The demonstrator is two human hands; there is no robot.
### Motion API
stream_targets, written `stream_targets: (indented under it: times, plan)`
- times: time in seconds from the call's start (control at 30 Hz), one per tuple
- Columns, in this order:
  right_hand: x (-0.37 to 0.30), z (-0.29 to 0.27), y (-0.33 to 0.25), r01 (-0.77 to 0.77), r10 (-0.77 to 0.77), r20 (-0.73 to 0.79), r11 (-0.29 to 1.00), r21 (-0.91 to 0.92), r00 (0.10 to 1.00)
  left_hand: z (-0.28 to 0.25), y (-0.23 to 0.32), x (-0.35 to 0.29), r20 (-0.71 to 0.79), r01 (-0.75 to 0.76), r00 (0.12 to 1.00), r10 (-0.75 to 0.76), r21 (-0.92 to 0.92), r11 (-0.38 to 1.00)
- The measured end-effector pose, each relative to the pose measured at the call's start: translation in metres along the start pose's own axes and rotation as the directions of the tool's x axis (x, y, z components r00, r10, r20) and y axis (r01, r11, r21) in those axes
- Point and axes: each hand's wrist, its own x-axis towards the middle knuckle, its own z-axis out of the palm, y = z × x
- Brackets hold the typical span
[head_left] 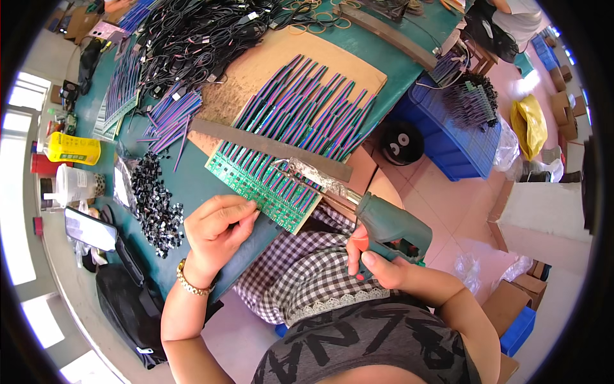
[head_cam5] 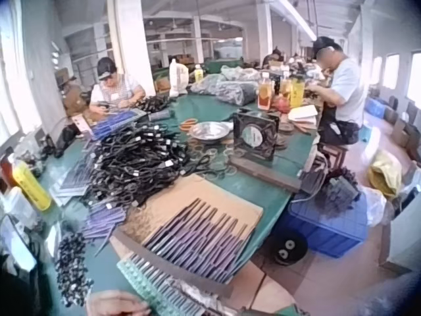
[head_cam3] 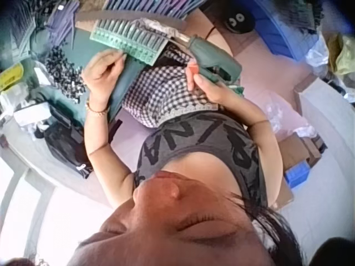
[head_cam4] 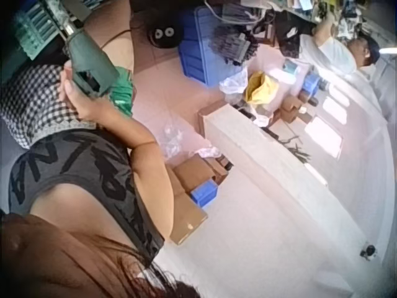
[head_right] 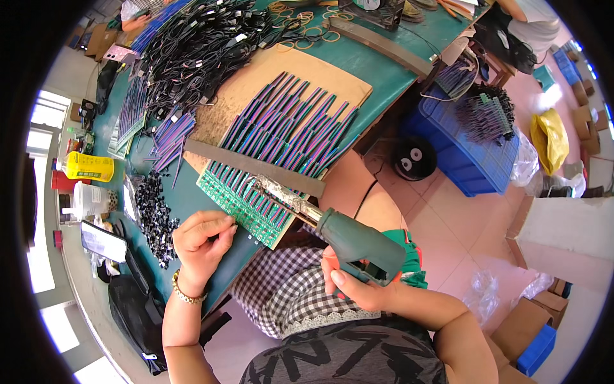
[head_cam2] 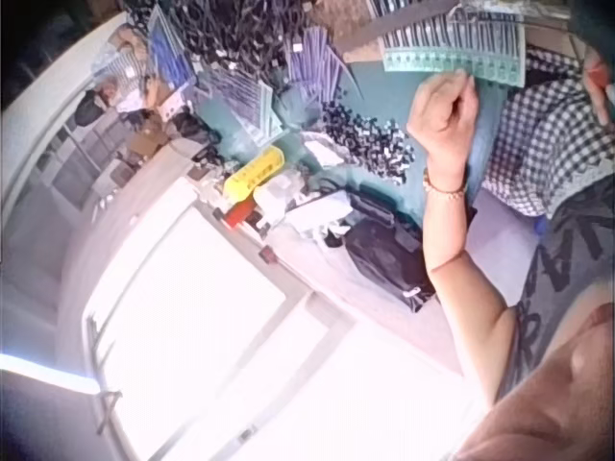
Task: The person places small electronic components onto circuit boards by hand and solders them in place using a soldering tool.
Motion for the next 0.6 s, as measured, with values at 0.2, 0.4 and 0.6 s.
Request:
stream_targets:
  times: [0.2,0.4,0.6]
  plan:
    - [0.008,0.000,-0.009,0.051,-0.051,0.002,0.999,-0.010,0.999,0.009,0.000,0.006,-0.136,0.045,0.990,-0.035,0.070,0.997]
    - [0.007,-0.013,-0.018,0.007,-0.011,-0.064,0.999,-0.053,0.998,0.004,0.000,0.008,-0.062,0.333,0.935,-0.349,-0.181,0.925]
    - [0.001,-0.016,-0.027,0.047,-0.055,-0.144,0.997,-0.058,0.988,0.004,0.014,0.005,0.009,0.522,0.829,-0.559,-0.370,0.769]
